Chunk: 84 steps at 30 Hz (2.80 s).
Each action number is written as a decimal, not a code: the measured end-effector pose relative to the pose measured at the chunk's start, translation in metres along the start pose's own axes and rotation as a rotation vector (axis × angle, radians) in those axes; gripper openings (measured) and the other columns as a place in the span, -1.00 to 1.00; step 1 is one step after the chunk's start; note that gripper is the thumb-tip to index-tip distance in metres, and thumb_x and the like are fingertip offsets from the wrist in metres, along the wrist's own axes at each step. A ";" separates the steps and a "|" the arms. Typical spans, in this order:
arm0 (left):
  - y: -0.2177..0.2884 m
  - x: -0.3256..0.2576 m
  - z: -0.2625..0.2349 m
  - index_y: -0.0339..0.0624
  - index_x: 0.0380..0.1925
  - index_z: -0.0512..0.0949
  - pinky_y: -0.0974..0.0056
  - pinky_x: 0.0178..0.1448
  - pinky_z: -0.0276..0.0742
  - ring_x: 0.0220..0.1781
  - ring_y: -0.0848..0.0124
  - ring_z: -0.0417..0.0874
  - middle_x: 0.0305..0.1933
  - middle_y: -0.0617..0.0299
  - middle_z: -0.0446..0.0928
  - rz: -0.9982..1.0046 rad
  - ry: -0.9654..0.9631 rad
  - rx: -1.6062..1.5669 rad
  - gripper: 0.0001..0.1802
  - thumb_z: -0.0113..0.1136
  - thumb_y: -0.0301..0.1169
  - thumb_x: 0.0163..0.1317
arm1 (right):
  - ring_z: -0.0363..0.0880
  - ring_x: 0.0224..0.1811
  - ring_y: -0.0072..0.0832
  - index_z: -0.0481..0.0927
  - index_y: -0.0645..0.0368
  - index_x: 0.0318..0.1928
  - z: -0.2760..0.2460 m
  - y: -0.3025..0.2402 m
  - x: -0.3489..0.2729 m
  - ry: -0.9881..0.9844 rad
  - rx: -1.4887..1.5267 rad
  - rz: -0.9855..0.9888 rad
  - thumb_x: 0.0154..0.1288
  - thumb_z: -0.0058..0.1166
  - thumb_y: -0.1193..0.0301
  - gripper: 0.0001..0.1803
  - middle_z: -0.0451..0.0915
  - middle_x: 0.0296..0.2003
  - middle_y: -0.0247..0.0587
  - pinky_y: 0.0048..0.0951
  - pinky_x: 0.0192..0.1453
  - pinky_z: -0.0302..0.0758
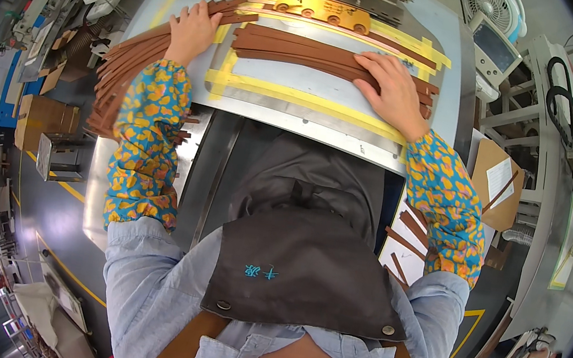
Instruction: Aligning and attaching leather strips to a base material using a template or jig.
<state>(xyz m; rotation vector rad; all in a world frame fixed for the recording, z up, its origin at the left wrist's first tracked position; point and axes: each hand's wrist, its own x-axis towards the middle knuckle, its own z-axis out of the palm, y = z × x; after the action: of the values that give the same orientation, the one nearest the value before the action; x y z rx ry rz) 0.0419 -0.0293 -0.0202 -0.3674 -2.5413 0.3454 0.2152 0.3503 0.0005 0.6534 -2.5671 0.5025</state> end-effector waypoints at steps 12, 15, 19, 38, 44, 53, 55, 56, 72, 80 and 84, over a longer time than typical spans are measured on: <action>0.087 0.056 -0.047 -0.04 -0.12 0.50 0.23 -0.36 0.54 -0.30 0.29 0.61 -0.38 0.27 0.52 0.503 0.041 -0.259 -0.74 0.01 -0.42 0.17 | 0.39 0.09 -0.25 0.49 0.13 0.05 -0.026 -0.008 -0.009 -0.089 -0.020 0.069 0.11 0.16 0.35 -0.56 0.48 0.04 -0.26 -0.30 0.17 0.32; 0.089 0.065 -0.039 -0.01 -0.14 0.50 0.23 -0.40 0.53 -0.31 0.28 0.61 -0.41 0.28 0.52 0.547 0.055 -0.207 -0.78 0.00 -0.38 0.20 | 0.39 0.09 -0.26 0.49 0.13 0.04 -0.026 -0.007 -0.010 -0.091 -0.024 0.071 0.11 0.16 0.35 -0.56 0.48 0.04 -0.26 -0.30 0.17 0.31; 0.080 0.059 -0.040 -0.05 -0.31 0.50 0.23 -0.39 0.52 -0.32 0.26 0.60 -0.38 0.30 0.53 0.584 0.108 -0.327 -0.89 0.03 -0.35 0.20 | 0.39 0.06 -0.27 0.49 0.11 0.02 -0.026 -0.005 -0.011 -0.068 -0.020 0.050 0.14 0.16 0.28 -0.58 0.49 0.01 -0.27 -0.28 0.14 0.32; 0.073 0.041 -0.019 -0.12 -0.42 0.61 0.17 -0.10 0.46 -0.19 0.22 0.53 -0.37 0.22 0.58 0.317 0.230 -0.793 -0.92 0.20 -0.41 0.07 | 0.40 0.04 -0.32 0.54 0.09 -0.03 -0.013 0.016 0.003 -0.016 0.000 0.039 0.12 0.18 0.25 -0.61 0.51 -0.03 -0.34 -0.33 0.13 0.33; 0.072 0.040 -0.016 -0.12 -0.40 0.61 0.16 -0.10 0.46 -0.19 0.21 0.53 -0.36 0.19 0.58 0.272 0.202 -0.805 -0.90 0.21 -0.40 0.07 | 0.41 0.04 -0.34 0.54 0.09 -0.02 -0.014 0.015 0.004 -0.027 -0.011 0.039 0.10 0.20 0.24 -0.58 0.52 -0.03 -0.35 -0.34 0.12 0.34; 0.070 0.041 -0.017 -0.14 -0.38 0.62 0.18 -0.02 0.43 -0.12 0.22 0.49 -0.33 0.22 0.59 0.274 0.125 -0.903 -0.88 0.21 -0.38 0.08 | 0.41 0.04 -0.32 0.55 0.09 -0.02 -0.016 0.016 0.002 -0.019 0.016 0.046 0.08 0.22 0.26 -0.57 0.53 -0.04 -0.34 -0.34 0.12 0.36; 0.070 0.040 -0.019 -0.14 -0.38 0.62 0.19 0.00 0.42 -0.12 0.23 0.49 -0.32 0.25 0.60 0.219 0.030 -0.921 -0.88 0.20 -0.37 0.09 | 0.42 0.03 -0.32 0.55 0.09 -0.02 -0.016 0.019 0.001 -0.013 0.019 0.050 0.07 0.23 0.26 -0.57 0.53 -0.05 -0.33 -0.33 0.12 0.36; 0.071 0.040 -0.020 -0.14 -0.38 0.62 0.19 0.00 0.42 -0.12 0.23 0.49 -0.32 0.25 0.60 0.219 0.028 -0.921 -0.88 0.20 -0.37 0.09 | 0.42 0.03 -0.31 0.55 0.09 -0.03 -0.015 0.020 -0.001 -0.007 0.023 0.053 0.07 0.24 0.26 -0.57 0.54 -0.06 -0.33 -0.33 0.11 0.37; 0.069 0.041 -0.011 -0.10 -0.35 0.64 0.19 -0.01 0.42 -0.14 0.23 0.49 -0.33 0.22 0.60 0.205 0.067 -0.967 -0.86 0.21 -0.35 0.09 | 0.45 0.00 -0.30 0.57 0.08 -0.06 -0.016 0.023 -0.001 0.038 -0.004 0.062 0.05 0.26 0.25 -0.59 0.56 -0.09 -0.29 -0.32 0.06 0.41; 0.068 0.041 -0.008 -0.09 -0.38 0.63 0.19 -0.05 0.44 -0.17 0.23 0.51 -0.34 0.24 0.60 0.199 0.084 -0.962 -0.88 0.22 -0.36 0.08 | 0.45 0.01 -0.30 0.57 0.08 -0.06 -0.015 0.024 -0.002 0.045 0.003 0.074 0.05 0.26 0.25 -0.59 0.56 -0.10 -0.29 -0.33 0.05 0.42; 0.067 0.041 -0.008 -0.09 -0.38 0.63 0.19 -0.06 0.45 -0.18 0.23 0.51 -0.34 0.24 0.60 0.190 0.071 -0.969 -0.88 0.22 -0.35 0.08 | 0.45 0.01 -0.30 0.58 0.08 -0.07 -0.015 0.024 -0.002 0.052 -0.008 0.068 0.06 0.26 0.25 -0.60 0.56 -0.11 -0.29 -0.33 0.05 0.42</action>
<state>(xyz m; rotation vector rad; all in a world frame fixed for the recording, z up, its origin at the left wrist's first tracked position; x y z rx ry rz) 0.0259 0.0482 -0.0152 -0.9437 -2.4331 -0.8570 0.2088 0.3776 0.0062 0.5449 -2.5479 0.5245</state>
